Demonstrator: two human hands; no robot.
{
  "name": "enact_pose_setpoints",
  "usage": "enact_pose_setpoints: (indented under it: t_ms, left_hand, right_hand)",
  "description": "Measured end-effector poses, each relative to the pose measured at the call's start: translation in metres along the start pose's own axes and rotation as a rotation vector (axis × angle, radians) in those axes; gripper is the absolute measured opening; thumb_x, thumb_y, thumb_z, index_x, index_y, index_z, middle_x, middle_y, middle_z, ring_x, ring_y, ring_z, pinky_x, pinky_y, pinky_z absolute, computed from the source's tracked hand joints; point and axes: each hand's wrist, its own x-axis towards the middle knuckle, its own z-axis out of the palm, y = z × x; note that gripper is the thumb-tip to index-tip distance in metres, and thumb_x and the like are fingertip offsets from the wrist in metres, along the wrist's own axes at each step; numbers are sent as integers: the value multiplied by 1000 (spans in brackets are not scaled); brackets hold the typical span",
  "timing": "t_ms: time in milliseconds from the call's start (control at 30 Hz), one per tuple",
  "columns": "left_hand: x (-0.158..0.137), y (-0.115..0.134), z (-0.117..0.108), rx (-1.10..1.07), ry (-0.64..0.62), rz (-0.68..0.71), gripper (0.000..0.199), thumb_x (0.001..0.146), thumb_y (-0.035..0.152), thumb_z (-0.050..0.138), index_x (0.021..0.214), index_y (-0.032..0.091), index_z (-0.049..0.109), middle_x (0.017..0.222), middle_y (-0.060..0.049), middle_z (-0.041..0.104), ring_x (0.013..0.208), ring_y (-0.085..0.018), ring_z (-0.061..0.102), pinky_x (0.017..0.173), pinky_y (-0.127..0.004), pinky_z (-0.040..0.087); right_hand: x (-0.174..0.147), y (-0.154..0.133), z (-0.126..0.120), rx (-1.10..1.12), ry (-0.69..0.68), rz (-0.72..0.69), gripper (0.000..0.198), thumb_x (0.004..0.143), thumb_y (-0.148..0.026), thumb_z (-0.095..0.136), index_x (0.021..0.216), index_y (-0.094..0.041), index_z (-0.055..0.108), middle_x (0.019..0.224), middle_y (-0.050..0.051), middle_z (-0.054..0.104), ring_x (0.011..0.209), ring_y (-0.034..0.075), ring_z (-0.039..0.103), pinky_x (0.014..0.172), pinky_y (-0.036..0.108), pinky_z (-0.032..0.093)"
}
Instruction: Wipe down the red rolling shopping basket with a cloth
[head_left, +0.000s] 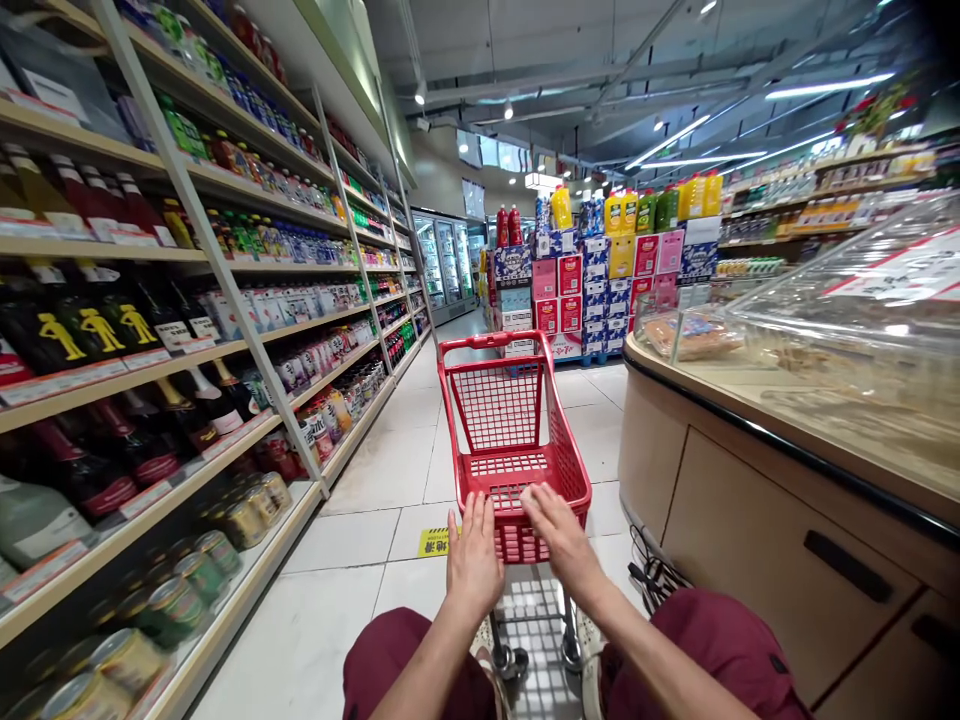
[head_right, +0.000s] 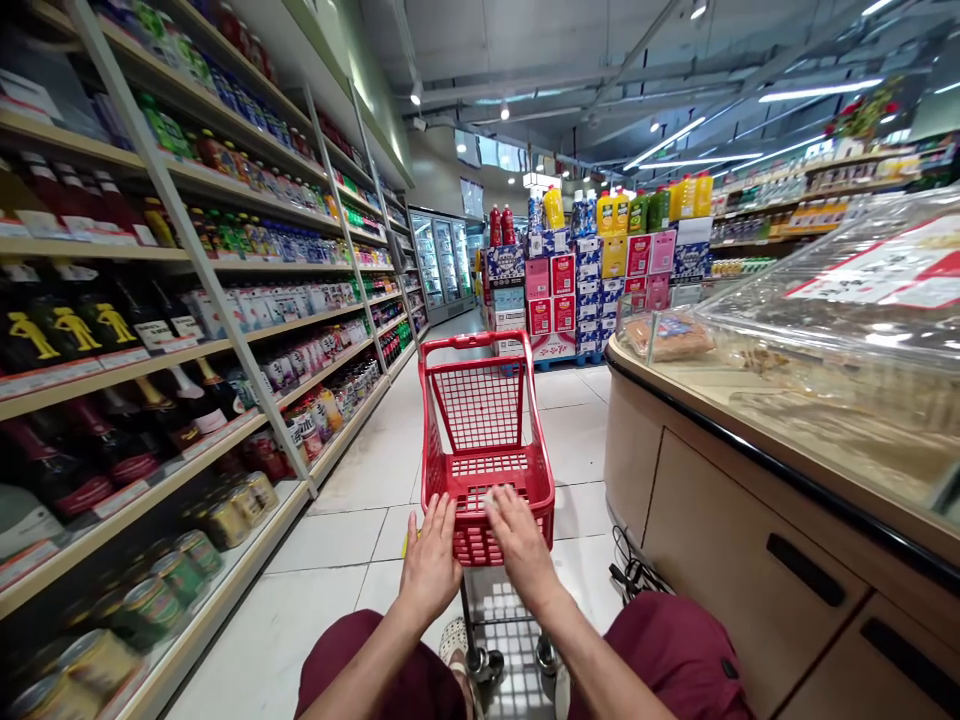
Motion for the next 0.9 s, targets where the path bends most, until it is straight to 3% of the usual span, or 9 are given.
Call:
enact_pose_setpoints:
  t_ms: [133, 333, 533, 733, 900]
  left_hand:
    - [2, 5, 1, 0, -16, -40, 72, 67, 15, 39, 135, 10, 18, 143, -7, 18, 132, -23, 4, 107, -47, 10]
    - [1, 2, 0, 6, -22, -17, 73, 67, 14, 38, 136, 11, 16, 143, -5, 19, 132, -21, 4, 107, -46, 10]
    - [2, 5, 2, -9, -6, -51, 72, 66, 14, 39, 135, 9, 18, 143, -7, 17, 132, -22, 3, 107, -46, 11]
    - [1, 3, 0, -7, -21, -21, 73, 65, 14, 38, 135, 12, 18, 143, -5, 17, 132, -21, 3, 107, -47, 9]
    - [1, 4, 0, -5, -5, -31, 73, 66, 14, 38, 135, 10, 17, 143, -6, 18, 132, -22, 3, 107, -46, 10]
  right_hand:
    - [-5, 21, -13, -57, 67, 185, 52, 82, -5, 30, 131, -22, 34, 138, 8, 30, 129, 21, 20, 100, 46, 31]
    - [-1, -4, 6, 25, 50, -7, 54, 79, 0, 28, 128, -22, 38, 133, 8, 39, 128, 18, 23, 99, 45, 33]
    - [-4, 18, -11, -55, 61, 198, 52, 81, -4, 31, 130, -22, 36, 136, 9, 34, 128, 21, 23, 98, 45, 34]
    - [10, -21, 10, 68, -6, -26, 50, 80, -3, 33, 125, -24, 43, 131, 8, 42, 125, 18, 30, 98, 41, 36]
    - [4, 13, -9, -20, 40, 194, 46, 83, -10, 34, 126, -23, 42, 134, 9, 37, 125, 21, 29, 97, 45, 36]
